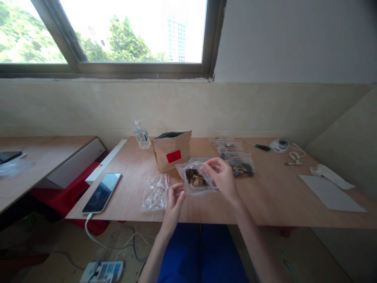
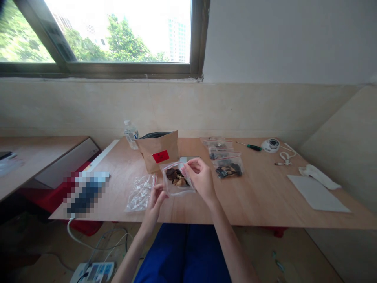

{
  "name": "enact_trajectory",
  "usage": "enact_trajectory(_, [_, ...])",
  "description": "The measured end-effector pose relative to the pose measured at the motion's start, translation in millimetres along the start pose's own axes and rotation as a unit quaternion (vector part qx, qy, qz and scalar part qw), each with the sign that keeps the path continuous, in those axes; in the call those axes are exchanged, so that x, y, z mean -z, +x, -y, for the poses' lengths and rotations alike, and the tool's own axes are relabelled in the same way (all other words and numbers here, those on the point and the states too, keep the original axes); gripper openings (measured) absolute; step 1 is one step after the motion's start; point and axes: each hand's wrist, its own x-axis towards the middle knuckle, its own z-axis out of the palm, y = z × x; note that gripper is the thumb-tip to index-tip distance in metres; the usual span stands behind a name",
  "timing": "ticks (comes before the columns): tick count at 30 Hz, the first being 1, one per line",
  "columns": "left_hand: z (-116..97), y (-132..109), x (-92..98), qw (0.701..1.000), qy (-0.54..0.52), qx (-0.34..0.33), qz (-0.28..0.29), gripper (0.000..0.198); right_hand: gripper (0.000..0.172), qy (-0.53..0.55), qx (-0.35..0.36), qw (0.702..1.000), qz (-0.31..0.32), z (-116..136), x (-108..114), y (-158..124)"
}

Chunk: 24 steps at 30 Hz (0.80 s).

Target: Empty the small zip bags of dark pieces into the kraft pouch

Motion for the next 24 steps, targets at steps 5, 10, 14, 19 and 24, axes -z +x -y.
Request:
enact_trajectory(5, [12.4, 15.7, -4.1, 0.998, -0.043, 0.022, 0.043, 0.066, 0.030, 0.016, -0.041, 0.995, 0.092, 11.2, -14.5, 8.2])
enact_trajectory(10, [17.7, 35.1, 0.9, 0.998, -0.063, -0.005, 0.021, 0.062, 0.017, -0.136, 0.150, 0.977, 0.074, 27.2, -26.2, 5.4])
enact_trajectory(14, [32.6, 46.1, 13.2, 0.999, -0.035, -0.030, -0.004, 0.056, 0.019, -0.188, 0.162, 0.954, 0.167, 29.7, -33.1, 7.0])
enact_trajectory(19, [52.5, 49.4, 22.2, 0.999, -0.021, -0.028, 0.003, 0.041, 0.019, -0.233, 0.116, 0.928, 0.268, 4.5, -43.2, 26.2])
enact_trajectory(24, [62.2, 48.6, 22.6, 1.000, -0.002, -0.019, -0.001, 0.036, 0.036, -0.177, 0.092, 0.897, 0.394, -21.2, -53.6, 37.0])
